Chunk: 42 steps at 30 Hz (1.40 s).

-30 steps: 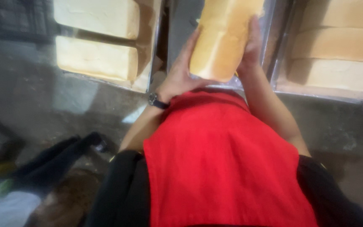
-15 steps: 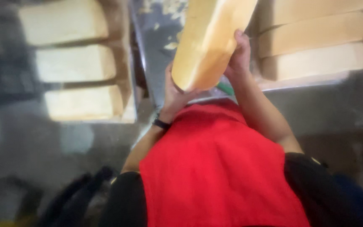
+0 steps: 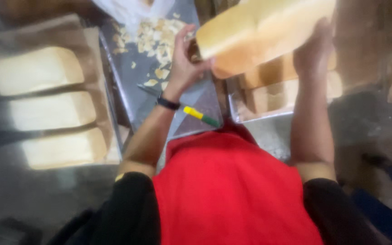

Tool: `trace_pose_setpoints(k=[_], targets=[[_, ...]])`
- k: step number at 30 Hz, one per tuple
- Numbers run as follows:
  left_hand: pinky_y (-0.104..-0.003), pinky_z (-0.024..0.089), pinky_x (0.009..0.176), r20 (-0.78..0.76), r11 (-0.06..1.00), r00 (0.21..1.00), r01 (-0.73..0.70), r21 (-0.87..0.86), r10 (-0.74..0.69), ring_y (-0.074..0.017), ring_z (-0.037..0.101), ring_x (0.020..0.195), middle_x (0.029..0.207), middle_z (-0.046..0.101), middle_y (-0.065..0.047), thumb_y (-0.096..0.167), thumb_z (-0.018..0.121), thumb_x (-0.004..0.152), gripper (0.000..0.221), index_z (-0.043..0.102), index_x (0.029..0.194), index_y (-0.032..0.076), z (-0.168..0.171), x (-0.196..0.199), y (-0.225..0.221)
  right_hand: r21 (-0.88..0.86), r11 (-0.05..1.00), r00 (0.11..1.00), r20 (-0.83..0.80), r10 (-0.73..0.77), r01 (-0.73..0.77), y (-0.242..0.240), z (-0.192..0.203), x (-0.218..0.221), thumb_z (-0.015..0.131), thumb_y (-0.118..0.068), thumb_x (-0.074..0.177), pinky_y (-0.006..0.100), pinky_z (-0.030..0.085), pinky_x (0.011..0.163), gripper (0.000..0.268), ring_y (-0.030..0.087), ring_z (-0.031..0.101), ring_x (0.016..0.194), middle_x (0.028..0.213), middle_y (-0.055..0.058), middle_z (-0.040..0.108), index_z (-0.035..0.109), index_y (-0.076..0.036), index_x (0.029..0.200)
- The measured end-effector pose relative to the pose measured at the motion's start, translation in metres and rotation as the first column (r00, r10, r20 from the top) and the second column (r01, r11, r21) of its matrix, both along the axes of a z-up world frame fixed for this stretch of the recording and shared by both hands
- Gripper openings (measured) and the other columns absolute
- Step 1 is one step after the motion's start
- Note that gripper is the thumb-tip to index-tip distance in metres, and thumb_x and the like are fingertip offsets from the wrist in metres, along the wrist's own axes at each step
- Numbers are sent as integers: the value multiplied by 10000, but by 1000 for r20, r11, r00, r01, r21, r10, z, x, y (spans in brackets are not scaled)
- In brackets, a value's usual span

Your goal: The person scrapes several loaves of bread with a knife to remove excess crust and moves the loaves between metal trays in a bakery.

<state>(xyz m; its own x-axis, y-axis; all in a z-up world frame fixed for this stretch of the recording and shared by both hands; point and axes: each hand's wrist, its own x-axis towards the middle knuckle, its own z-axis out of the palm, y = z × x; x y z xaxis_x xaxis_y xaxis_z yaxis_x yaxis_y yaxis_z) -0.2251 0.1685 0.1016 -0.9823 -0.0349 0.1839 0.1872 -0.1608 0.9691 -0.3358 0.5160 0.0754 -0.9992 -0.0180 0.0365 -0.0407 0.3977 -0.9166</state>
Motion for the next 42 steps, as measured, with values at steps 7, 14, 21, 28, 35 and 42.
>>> trace_pose_setpoints(k=[7, 14, 21, 28, 35, 42], targets=[[-331, 608, 688, 245, 999, 968, -53, -3, 52, -199, 701, 1072, 1330, 662, -155, 391, 714, 952, 700, 433, 1500, 60, -3, -109, 37, -407, 880, 965, 188, -183, 246, 23, 22, -75, 670, -392, 1025, 319, 596, 647, 729, 180, 622, 805, 1057, 116, 604, 302, -121, 1592], [-377, 468, 1186, -194, 986, 978, 40, -163, -72, -275, 509, 1445, 1556, 500, -194, 134, 892, 976, 884, 267, 1597, 57, -11, -161, 51, -208, 897, 903, 276, -329, 391, 23, 62, -124, 633, -419, 1055, 240, 455, 530, 508, 111, 586, 689, 931, 27, 654, 513, -24, 1351], [-357, 650, 1001, -78, 979, 986, 132, -155, -145, -227, 645, 1263, 1434, 571, -136, 145, 924, 905, 882, 329, 1547, 39, 10, -197, 34, -300, 895, 941, 188, -283, 329, 14, 103, -128, 601, -314, 1054, 238, 496, 642, 448, 101, 616, 805, 1023, 17, 664, 481, -48, 1394], [-346, 664, 1027, -28, 953, 992, 111, -282, -124, -221, 742, 1220, 1376, 691, -140, 194, 927, 961, 729, 459, 1495, 28, 26, -212, 23, -274, 918, 954, 177, -243, 285, 3, 149, -104, 569, -210, 1054, 236, 538, 755, 423, 91, 647, 920, 1115, 6, 674, 449, -72, 1436], [-400, 654, 1053, -66, 967, 991, 96, -235, -114, -260, 637, 1287, 1551, 483, -150, 36, 928, 871, 1178, 76, 1678, 136, 14, -199, 32, -554, 794, 963, 228, -143, 250, 3, 153, -106, 653, -187, 1032, 289, 502, 881, 504, 165, 601, 1021, 1236, 70, 630, 433, -31, 1457], [-476, 554, 1185, -158, 970, 967, 169, -177, -197, -317, 440, 1537, 1719, 246, -152, -113, 908, 824, 1273, 41, 1685, 246, 14, -216, 21, -535, 826, 975, -208, 75, -178, 21, 101, -132, 579, 166, 770, 353, 401, 1126, 788, 181, 452, 1373, 1474, 72, 450, 341, -26, 1496]])
